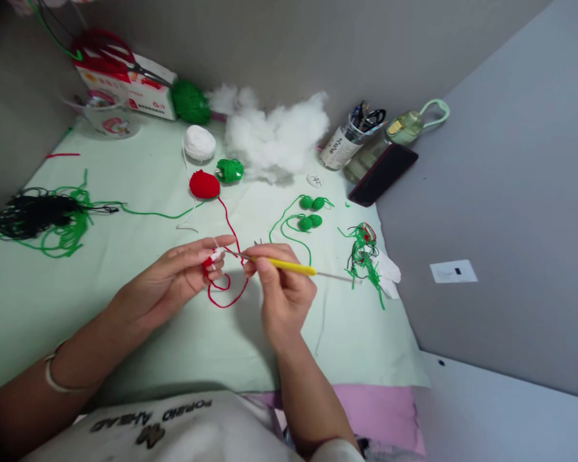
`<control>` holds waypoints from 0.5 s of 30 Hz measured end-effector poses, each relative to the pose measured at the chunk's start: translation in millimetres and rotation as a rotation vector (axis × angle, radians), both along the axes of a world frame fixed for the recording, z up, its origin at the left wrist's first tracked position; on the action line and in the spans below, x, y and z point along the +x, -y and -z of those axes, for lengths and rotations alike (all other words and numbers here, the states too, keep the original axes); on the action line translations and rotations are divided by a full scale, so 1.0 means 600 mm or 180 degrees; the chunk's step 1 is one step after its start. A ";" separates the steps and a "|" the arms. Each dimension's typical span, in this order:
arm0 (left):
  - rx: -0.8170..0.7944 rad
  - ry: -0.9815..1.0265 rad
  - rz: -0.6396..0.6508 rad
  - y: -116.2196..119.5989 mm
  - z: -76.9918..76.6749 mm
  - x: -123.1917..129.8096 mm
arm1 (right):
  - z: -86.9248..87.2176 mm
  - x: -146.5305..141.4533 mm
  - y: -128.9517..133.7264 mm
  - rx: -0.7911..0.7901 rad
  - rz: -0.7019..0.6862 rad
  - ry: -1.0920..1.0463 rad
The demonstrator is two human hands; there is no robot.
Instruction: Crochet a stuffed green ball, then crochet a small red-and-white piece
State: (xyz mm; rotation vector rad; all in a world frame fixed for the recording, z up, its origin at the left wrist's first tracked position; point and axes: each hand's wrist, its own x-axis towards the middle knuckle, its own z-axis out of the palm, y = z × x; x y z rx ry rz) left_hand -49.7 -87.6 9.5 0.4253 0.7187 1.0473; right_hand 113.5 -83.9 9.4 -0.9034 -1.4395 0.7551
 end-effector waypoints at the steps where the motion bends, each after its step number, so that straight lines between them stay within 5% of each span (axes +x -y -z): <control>1: 0.0054 -0.0108 -0.0021 -0.001 -0.001 -0.002 | -0.001 0.000 -0.003 -0.0231 -0.0105 -0.0253; 8: 0.0463 -0.0754 0.0049 0.005 -0.004 0.001 | -0.001 -0.004 -0.005 -0.0319 -0.0300 -0.0034; 15: 0.0497 -0.0921 0.0080 0.005 -0.003 -0.005 | 0.008 0.007 -0.008 -0.1046 -0.0513 -0.0507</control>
